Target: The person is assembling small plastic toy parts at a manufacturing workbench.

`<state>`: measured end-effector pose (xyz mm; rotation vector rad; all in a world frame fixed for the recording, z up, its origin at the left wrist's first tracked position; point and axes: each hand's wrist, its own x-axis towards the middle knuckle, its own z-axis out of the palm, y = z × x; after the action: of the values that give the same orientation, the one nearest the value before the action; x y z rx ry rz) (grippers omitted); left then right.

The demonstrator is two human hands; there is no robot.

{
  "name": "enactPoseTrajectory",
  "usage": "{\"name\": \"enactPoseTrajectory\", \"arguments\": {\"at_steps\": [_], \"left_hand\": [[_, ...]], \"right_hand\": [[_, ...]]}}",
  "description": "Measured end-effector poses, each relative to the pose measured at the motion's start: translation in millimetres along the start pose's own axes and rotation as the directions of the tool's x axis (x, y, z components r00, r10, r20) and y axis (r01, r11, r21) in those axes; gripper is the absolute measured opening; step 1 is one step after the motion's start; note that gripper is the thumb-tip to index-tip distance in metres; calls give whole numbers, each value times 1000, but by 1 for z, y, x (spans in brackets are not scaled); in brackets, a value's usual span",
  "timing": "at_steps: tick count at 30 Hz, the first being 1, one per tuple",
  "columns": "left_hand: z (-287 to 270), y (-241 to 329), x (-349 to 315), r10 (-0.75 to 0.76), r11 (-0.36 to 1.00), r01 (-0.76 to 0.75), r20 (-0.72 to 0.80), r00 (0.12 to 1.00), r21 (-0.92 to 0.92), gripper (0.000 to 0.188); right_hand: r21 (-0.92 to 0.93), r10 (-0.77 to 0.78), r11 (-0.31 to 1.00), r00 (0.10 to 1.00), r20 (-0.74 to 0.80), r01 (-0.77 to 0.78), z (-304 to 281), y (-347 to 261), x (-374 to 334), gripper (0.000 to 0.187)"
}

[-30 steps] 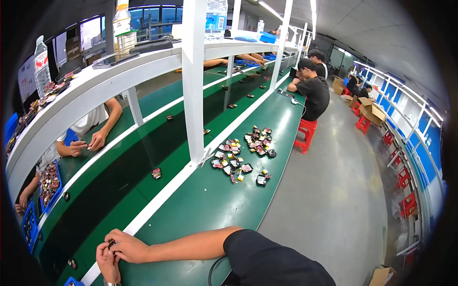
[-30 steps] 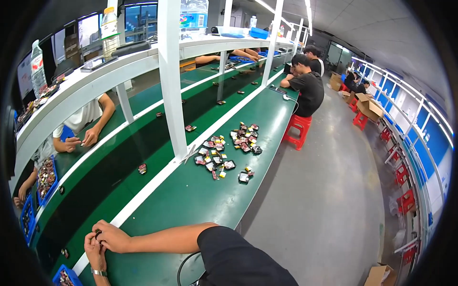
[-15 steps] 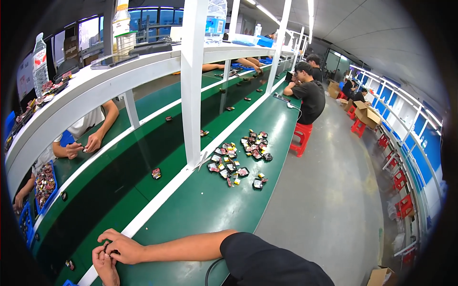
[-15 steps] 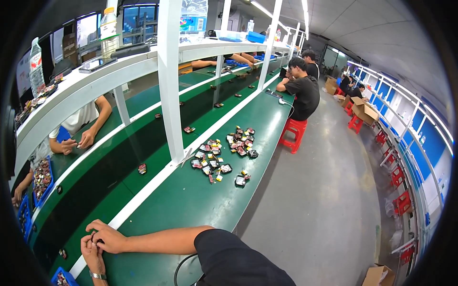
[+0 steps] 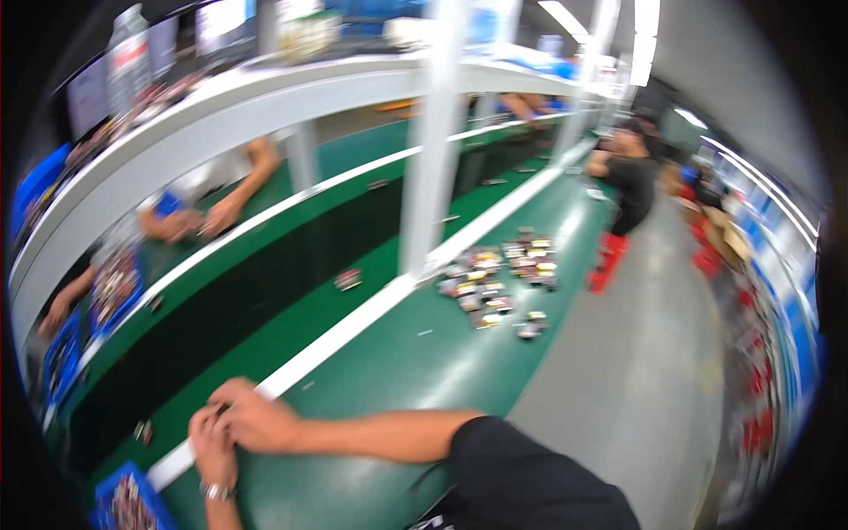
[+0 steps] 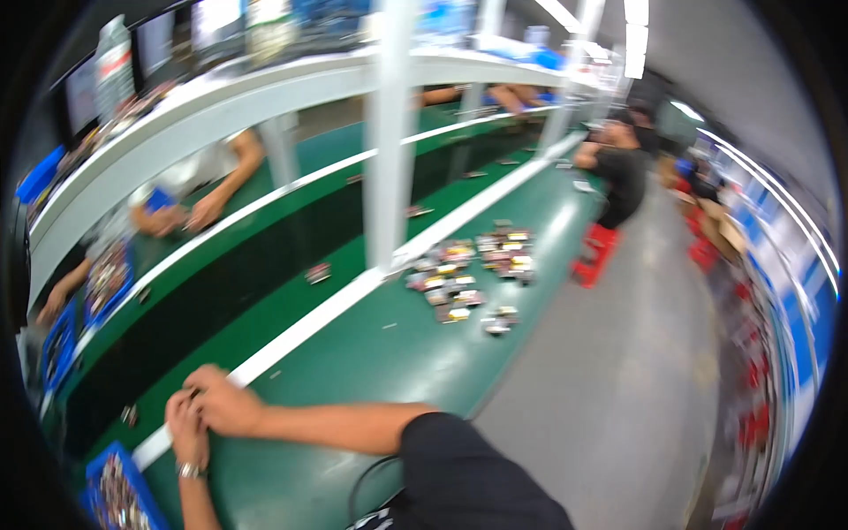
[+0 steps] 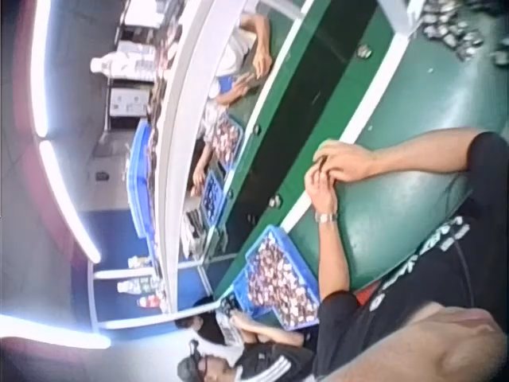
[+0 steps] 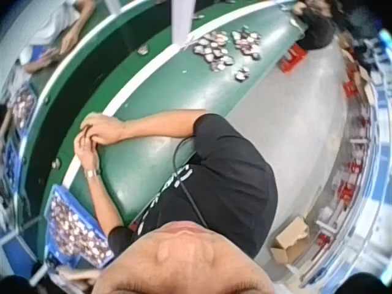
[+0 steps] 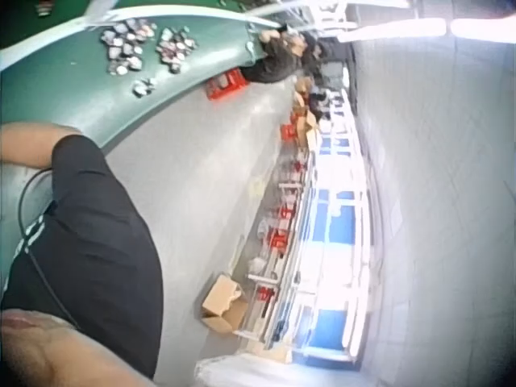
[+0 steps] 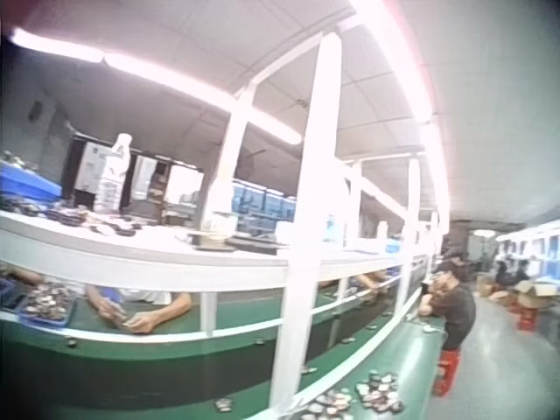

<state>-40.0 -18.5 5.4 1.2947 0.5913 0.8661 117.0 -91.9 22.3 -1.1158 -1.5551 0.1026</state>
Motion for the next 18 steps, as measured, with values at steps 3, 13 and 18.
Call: {"name": "enactPoseTrajectory", "arguments": {"at_steps": [3,13,18], "left_hand": [[19,-1,10,-37,995,42,56,998,-90,19],[6,1,7,-4,967,49,177,984,-249,20],[9,0,9,0,968,47,187,982,-246,20]], "right_hand": [[-136,-67,989,998,-20,64,-25,2,0,22],[-193,-91,977,996,19,93,-18,-4,6,18],[-179,-82,980,997,12,83,-21,-2,5,18]]}}
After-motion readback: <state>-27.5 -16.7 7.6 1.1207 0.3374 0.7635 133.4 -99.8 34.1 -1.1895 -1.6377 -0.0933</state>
